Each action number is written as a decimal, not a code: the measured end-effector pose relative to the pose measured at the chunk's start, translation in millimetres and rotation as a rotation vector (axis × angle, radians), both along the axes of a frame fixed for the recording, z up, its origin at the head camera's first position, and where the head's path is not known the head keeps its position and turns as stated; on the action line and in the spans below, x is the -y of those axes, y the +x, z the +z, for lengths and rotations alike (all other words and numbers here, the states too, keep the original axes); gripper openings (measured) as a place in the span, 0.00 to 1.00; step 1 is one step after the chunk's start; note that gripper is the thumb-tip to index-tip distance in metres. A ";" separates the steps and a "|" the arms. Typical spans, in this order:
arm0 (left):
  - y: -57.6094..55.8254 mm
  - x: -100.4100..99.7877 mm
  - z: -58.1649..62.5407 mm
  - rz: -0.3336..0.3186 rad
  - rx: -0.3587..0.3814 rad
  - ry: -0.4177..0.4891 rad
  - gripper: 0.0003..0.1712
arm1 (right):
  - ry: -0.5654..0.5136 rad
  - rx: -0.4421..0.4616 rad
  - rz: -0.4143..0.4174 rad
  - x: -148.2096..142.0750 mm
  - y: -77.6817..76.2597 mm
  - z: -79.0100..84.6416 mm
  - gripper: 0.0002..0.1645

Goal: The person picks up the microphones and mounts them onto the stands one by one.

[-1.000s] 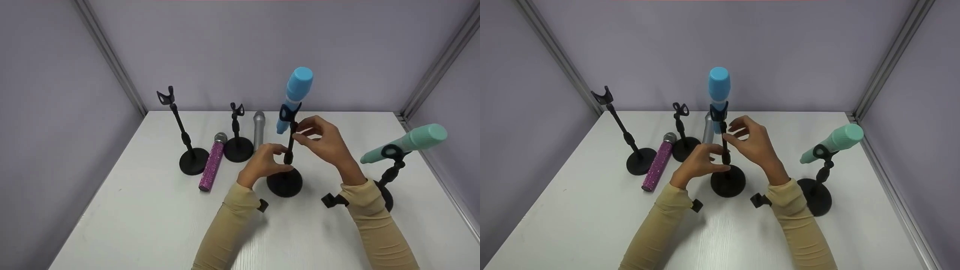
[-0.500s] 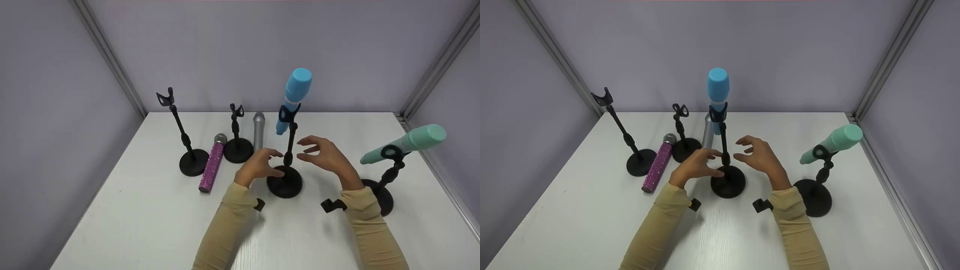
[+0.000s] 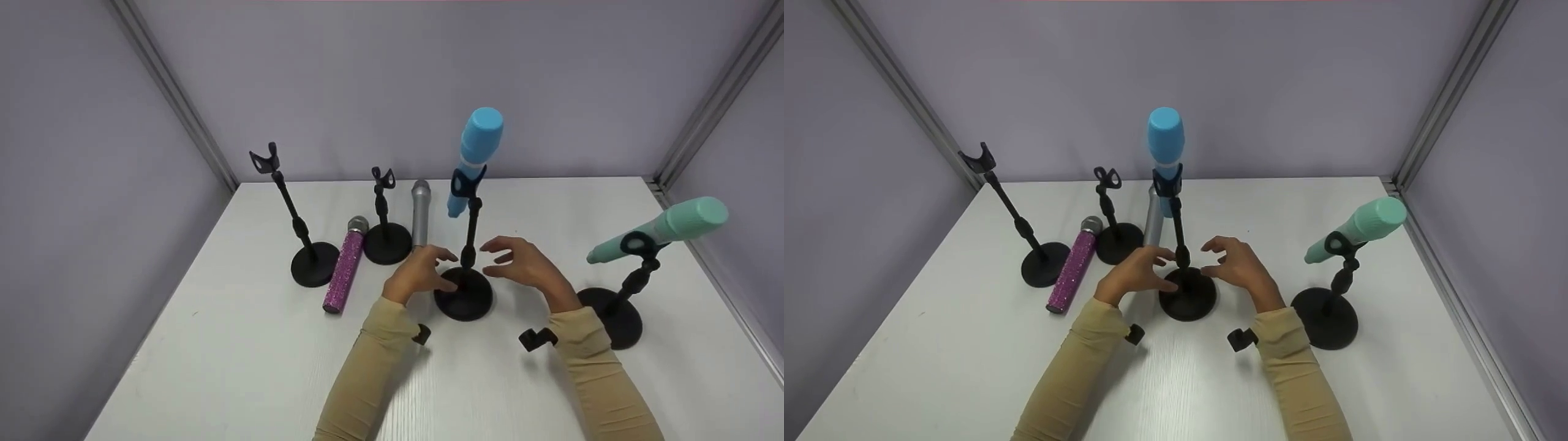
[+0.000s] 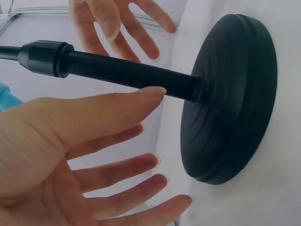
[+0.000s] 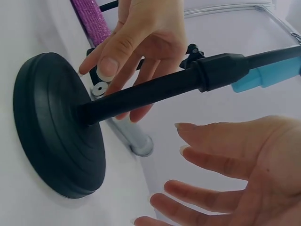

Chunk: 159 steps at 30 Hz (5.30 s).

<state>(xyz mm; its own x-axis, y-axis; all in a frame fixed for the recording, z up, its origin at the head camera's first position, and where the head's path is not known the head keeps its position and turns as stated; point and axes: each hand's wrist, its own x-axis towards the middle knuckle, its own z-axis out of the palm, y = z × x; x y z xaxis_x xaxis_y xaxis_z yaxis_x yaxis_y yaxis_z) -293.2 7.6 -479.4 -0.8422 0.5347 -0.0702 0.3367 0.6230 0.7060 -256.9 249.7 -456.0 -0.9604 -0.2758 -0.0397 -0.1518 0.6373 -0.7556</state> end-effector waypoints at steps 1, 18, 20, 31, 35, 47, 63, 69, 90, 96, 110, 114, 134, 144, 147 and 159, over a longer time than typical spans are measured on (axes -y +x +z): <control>-0.2 -0.3 -0.9 -0.004 0.003 -0.003 0.33 | 0.008 0.005 0.005 0.4 -0.4 -1.3 0.28; -0.1 -4.7 -5.6 -0.018 0.028 -0.066 0.34 | 0.026 0.142 -0.001 9.4 -6.7 -15.5 0.29; 0.3 -4.8 -6.6 -0.014 0.032 -0.067 0.34 | 0.025 0.141 0.006 11.0 -6.4 -17.0 0.28; 0.5 -5.7 -9.3 -0.029 0.064 -0.093 0.33 | 0.029 0.160 0.020 16.6 -4.4 -24.4 0.25; 0.7 -4.3 -5.3 -0.028 0.075 -0.121 0.35 | 0.032 0.155 0.039 17.6 -7.1 -24.0 0.26; 4.0 -3.8 -5.6 -0.123 0.034 -0.137 0.39 | 0.074 0.124 0.065 18.7 -3.9 -27.1 0.25; 6.0 -6.6 -7.3 -0.103 0.042 -0.147 0.43 | 0.095 0.141 0.038 20.2 -4.9 -28.5 0.25; 7.4 -10.4 -9.0 -0.091 0.014 -0.150 0.42 | 0.096 0.119 0.051 18.4 -5.3 -30.2 0.25; 0.7 -38.5 -18.1 -0.070 -0.115 -0.080 0.26 | 0.095 0.072 -0.012 -5.0 -12.3 -26.9 0.25; -1.5 -48.1 -18.9 -0.050 -0.098 -0.100 0.28 | 0.133 0.052 -0.053 -10.6 -15.1 -30.9 0.24; -12.8 -76.2 -19.0 0.001 -0.102 -0.101 0.33 | 0.171 0.049 -0.162 -25.9 -16.2 -28.3 0.28; -14.3 -86.3 -20.9 0.015 -0.090 -0.090 0.31 | 0.209 0.042 -0.184 -31.8 -15.6 -28.8 0.29; -27.8 -110.2 -23.8 0.078 -0.122 -0.049 0.24 | 0.242 -0.101 -0.239 -43.9 -21.9 -35.7 0.20; -30.2 -117.8 -24.1 0.099 -0.109 -0.028 0.25 | 0.228 -0.177 -0.274 -48.7 -19.7 -38.8 0.21; -31.0 -119.5 -24.1 0.102 -0.107 -0.033 0.24 | 0.238 -0.144 -0.279 -49.8 -21.4 -40.6 0.24; -31.4 -121.8 -25.3 0.101 -0.098 -0.020 0.25 | 0.255 -0.121 -0.294 -53.1 -23.0 -44.6 0.23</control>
<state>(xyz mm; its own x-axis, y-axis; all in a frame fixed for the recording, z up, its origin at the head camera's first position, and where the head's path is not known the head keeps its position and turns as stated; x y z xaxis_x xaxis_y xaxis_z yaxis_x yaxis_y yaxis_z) -324.6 129.4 -504.8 -0.8948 0.4464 0.0055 0.3388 0.6709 0.6596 -279.9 302.8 -500.6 -0.9988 0.0151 0.0465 -0.0133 0.8315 -0.5553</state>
